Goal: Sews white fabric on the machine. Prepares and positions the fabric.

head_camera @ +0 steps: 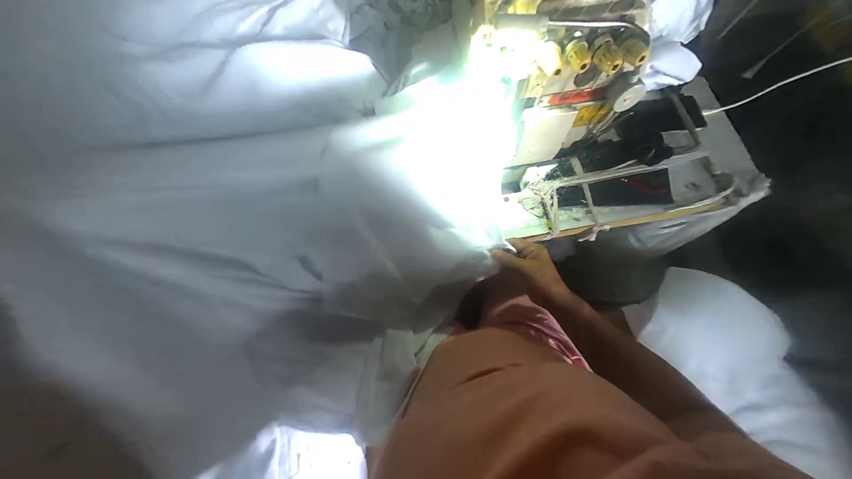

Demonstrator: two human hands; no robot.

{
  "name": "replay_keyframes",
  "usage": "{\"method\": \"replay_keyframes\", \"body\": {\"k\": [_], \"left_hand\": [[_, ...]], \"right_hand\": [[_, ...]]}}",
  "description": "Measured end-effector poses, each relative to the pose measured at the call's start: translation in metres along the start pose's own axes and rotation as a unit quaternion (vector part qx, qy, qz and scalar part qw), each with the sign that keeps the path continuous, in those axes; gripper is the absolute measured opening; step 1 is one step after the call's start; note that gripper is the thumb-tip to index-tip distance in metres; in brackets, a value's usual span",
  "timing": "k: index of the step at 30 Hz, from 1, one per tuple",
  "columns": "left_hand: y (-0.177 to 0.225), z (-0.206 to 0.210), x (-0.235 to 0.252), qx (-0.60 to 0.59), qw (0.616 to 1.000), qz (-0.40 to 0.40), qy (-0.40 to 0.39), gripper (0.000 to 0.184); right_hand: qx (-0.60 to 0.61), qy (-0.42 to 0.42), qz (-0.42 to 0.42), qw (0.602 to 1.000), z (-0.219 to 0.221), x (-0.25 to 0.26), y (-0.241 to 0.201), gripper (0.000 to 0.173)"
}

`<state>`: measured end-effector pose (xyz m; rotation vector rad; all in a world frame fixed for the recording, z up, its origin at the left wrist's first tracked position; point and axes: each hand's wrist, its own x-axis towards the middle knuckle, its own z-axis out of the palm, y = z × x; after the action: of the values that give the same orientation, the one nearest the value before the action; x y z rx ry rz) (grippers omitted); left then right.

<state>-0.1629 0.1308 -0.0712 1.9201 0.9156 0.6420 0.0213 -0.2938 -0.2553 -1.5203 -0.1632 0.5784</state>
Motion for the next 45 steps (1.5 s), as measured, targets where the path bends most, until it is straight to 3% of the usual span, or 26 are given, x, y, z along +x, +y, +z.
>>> {"method": "replay_keyframes", "body": {"k": [2,3,5,8,10,13,15,17,20,27,33,37,41,45], "left_hand": [[-0.014,0.031,0.04,0.103,0.981,0.149,-0.065,0.041],[-0.012,0.053,0.044,0.154,0.963,0.195,-0.103,0.058],[0.018,0.134,0.002,0.146,0.966,0.164,-0.136,0.078],[-0.011,0.23,-0.077,0.156,0.89,0.354,-0.242,0.071],[-0.042,0.274,-0.116,0.178,0.84,0.432,-0.276,0.069],[-0.073,0.31,-0.132,0.211,0.829,0.476,-0.206,0.067],[-0.073,0.314,-0.128,0.207,0.837,0.476,-0.177,0.057],[-0.068,0.306,-0.123,0.165,0.85,0.455,-0.21,0.05],[-0.062,0.294,-0.117,0.124,0.859,0.43,-0.247,0.05],[-0.056,0.303,-0.103,0.108,0.883,0.394,-0.232,0.043],[-0.042,0.284,-0.106,-0.009,0.889,0.414,-0.197,0.015],[-0.019,0.276,-0.12,0.016,0.863,0.463,-0.201,0.011],[-0.026,0.283,-0.134,0.074,0.842,0.499,-0.193,0.03],[-0.031,0.289,-0.145,0.095,0.838,0.511,-0.167,0.028]], "right_hand": [[-0.001,0.015,-0.017,1.0,0.01,0.001,0.005,0.012],[0.005,0.02,-0.021,1.0,0.014,0.002,0.007,0.011],[0.019,0.019,-0.022,0.999,0.017,0.0,0.011,0.012],[0.035,0.021,0.004,0.999,0.016,-0.002,0.008,0.015],[0.038,0.024,0.016,0.999,0.014,-0.004,0.004,0.018],[0.028,0.031,0.006,0.999,0.012,-0.005,0.003,0.019],[0.015,0.036,-0.006,0.999,0.011,-0.007,0.005,0.017],[0.01,0.027,-0.009,1.0,0.007,-0.01,0.006,0.018],[0.015,0.016,0.001,1.0,0.003,-0.011,0.006,0.017],[0.008,0.017,-0.007,1.0,0.002,-0.01,0.007,0.018],[0.012,0.011,-0.003,1.0,-0.001,-0.016,0.0,0.018],[0.042,-0.002,0.006,0.999,0.016,-0.031,-0.016,0.019],[0.049,0.031,0.017,0.998,0.026,-0.039,-0.027,0.02],[0.032,0.042,0.007,0.999,0.023,-0.044,-0.029,0.021]]}}
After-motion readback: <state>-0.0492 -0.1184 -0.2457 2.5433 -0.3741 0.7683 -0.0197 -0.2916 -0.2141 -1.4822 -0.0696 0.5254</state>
